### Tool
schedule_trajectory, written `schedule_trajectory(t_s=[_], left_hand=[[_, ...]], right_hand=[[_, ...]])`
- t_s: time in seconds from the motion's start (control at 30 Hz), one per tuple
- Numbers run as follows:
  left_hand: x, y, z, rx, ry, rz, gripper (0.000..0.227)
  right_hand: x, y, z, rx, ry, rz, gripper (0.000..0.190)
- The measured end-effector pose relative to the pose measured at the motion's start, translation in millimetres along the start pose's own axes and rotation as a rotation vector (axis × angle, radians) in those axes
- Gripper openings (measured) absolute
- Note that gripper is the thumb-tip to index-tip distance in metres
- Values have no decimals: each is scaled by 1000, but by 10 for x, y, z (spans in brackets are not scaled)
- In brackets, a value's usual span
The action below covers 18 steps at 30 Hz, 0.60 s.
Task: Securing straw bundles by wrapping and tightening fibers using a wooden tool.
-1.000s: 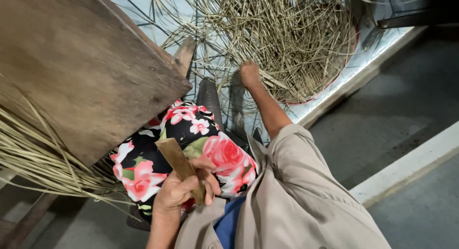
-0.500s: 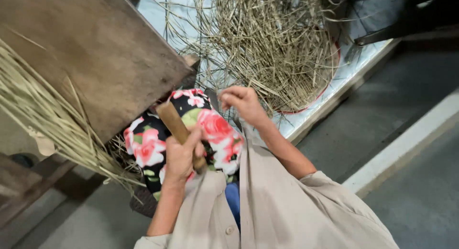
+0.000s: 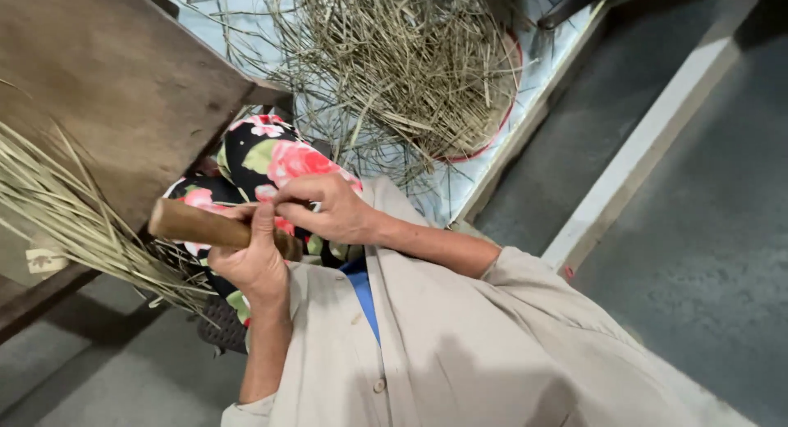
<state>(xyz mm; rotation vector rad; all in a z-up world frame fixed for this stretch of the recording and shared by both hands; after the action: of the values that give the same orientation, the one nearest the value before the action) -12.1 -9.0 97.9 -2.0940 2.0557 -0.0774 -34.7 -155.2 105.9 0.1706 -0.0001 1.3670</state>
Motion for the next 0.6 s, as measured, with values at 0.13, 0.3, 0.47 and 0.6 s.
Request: schedule_trajectory(t_s=[0.13,0.3,0.47,0.6], left_hand=[[-77,43,-176,148,1,111,16],[-87,-17,-734,202,-6,118,23],[-286,-83,-1345,269,-98,120,16],[-483,-289,-1745,283,-209,126,28]], right_hand=[[46,112,-15,30,-43,2,9],[-37,166,-128,39,98,-35,9],[-321,57,-480,29,446,-133,14],[-669,79,-834,185,542,-214,18]])
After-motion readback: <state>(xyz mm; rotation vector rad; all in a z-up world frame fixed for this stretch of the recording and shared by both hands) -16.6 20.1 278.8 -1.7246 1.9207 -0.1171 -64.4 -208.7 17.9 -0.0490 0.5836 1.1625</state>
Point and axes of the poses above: each hand's wrist, its own y-axis away from the middle knuckle, its own x-axis out of the palm, z = x × y, the point moved 6 cm from there along -y, towards the middle knuckle, and after that the axes turned 9 degrees about x, right-handed, at the moved point
